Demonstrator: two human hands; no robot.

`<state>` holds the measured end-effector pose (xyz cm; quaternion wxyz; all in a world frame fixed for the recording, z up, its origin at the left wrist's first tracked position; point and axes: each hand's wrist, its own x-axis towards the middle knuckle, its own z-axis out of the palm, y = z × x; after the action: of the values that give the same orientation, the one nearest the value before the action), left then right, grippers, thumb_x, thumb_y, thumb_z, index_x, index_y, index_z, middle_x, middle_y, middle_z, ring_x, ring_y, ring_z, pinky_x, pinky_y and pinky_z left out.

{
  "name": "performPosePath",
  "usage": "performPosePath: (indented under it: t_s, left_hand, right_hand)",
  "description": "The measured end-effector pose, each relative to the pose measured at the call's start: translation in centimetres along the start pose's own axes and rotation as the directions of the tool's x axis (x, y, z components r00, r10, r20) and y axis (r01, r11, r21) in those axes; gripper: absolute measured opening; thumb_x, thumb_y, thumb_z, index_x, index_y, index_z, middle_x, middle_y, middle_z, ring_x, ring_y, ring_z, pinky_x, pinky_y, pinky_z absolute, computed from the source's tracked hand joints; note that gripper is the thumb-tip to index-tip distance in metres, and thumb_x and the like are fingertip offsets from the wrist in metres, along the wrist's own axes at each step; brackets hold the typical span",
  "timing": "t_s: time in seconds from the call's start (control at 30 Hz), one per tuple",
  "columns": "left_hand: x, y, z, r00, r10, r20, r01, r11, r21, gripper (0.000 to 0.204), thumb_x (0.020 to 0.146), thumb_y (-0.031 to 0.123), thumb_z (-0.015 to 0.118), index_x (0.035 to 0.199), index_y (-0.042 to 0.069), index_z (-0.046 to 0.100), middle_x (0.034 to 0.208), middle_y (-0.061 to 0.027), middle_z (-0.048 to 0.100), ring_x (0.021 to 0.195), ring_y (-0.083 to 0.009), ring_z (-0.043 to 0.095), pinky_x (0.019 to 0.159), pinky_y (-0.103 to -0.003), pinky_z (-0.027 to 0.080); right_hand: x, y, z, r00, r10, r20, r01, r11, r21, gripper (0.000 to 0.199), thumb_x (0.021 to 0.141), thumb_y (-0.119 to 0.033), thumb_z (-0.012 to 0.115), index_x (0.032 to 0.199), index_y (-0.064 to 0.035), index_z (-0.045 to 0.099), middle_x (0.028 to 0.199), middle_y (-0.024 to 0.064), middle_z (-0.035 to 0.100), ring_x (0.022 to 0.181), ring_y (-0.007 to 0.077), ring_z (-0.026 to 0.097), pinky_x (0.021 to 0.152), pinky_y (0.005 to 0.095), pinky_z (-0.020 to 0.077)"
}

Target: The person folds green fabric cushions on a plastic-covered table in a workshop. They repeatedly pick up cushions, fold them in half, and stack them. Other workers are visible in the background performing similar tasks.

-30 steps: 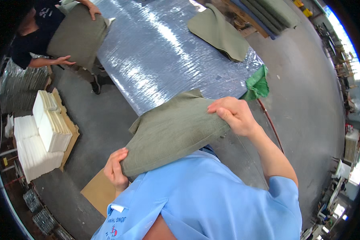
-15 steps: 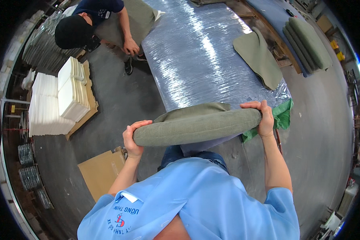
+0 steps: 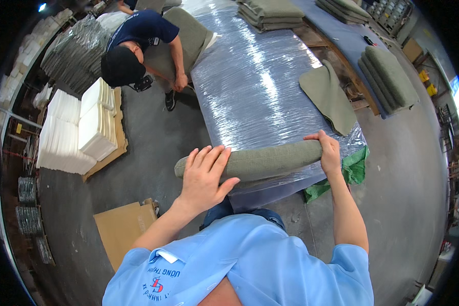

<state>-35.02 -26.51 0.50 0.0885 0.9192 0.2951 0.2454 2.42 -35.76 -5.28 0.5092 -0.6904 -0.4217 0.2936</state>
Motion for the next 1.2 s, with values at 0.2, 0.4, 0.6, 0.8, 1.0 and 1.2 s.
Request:
performPosePath:
  t_s: [0.2,0.4,0.6,0.8,1.0,1.2]
  left_hand:
    - [2.3,-0.8,1.7,1.0,-0.006,0.028,0.002,0.988,0.152,0.082,0.082,0.042,0.083,0.149,0.005,0.055,0.141,-0.0147,0.06,0.128,-0.0354,0.057,0.11,-0.054,0.041]
    - [2.6,-1.7,1.8,1.0,0.019,0.003,-0.02,0.992,0.121,0.079,0.077,0.037,0.085,0.143,0.003,0.06,0.135,-0.0147,0.065,0.124,-0.0357,0.06,0.108,-0.049,0.043]
    - [1.6,-1.6,1.5,1.0,0.022,0.02,-0.024,0.992,0.127,0.073,0.083,0.037,0.082,0.143,0.002,0.06,0.138,-0.015,0.065,0.126,-0.0373,0.06,0.108,-0.05,0.044]
    - [0.1,-3.5,0.7,0.998,-0.068,-0.006,0.068,0.993,0.095,0.048,0.104,0.036,0.059,0.136,0.001,0.065,0.131,-0.0149,0.07,0.124,-0.0361,0.063,0.109,-0.049,0.044]
    - [-2.2,-2.5,-0.9,0.966,-0.243,0.092,0.253,0.96,-0.123,0.034,0.099,0.029,0.064,0.118,0.003,0.074,0.115,-0.0146,0.075,0.108,-0.0349,0.07,0.099,-0.045,0.053]
    - [-6.3,-1.4,-1.7,0.812,-0.255,0.526,0.444,0.854,-0.271,0.044,0.1,0.034,0.062,0.128,0.002,0.071,0.134,-0.0165,0.071,0.13,-0.0374,0.063,0.111,-0.045,0.049]
  right_hand:
    - [-3.3,-8.1,6.9,0.769,-0.561,0.305,0.624,0.556,-0.549,0.038,0.096,-0.027,0.07,0.128,-0.0078,0.072,0.133,0.011,0.071,0.131,0.0305,0.062,0.117,0.0524,0.0371]
    - [-5.3,-8.2,13.6,0.736,-0.606,0.302,0.638,0.472,-0.608,0.049,0.095,-0.034,0.072,0.138,-0.0109,0.068,0.146,0.0062,0.064,0.142,0.0258,0.054,0.125,0.0533,0.0274]
    - [-4.9,-7.1,11.5,0.732,-0.621,0.279,0.638,0.482,-0.601,0.044,0.097,-0.033,0.071,0.135,-0.0125,0.07,0.141,0.0038,0.067,0.139,0.0243,0.056,0.123,0.0492,0.031]
    - [-3.7,-5.7,5.3,0.791,-0.585,0.178,0.516,0.483,-0.707,0.037,0.096,-0.032,0.071,0.128,-0.0124,0.074,0.133,0.0042,0.071,0.129,0.0253,0.061,0.116,0.0478,0.0372]
    - [-6.9,-6.7,3.2,0.822,-0.501,0.27,0.537,0.525,-0.66,0.037,0.094,-0.032,0.071,0.123,-0.0081,0.074,0.126,0.0074,0.073,0.122,0.0271,0.064,0.111,0.0472,0.0406]
    - [-10.5,-7.3,1.6,0.836,-0.034,0.548,0.462,0.583,-0.668,0.056,0.098,-0.046,0.063,0.131,-0.0017,0.069,0.135,0.0169,0.069,0.13,0.0354,0.061,0.113,0.0523,0.0419]
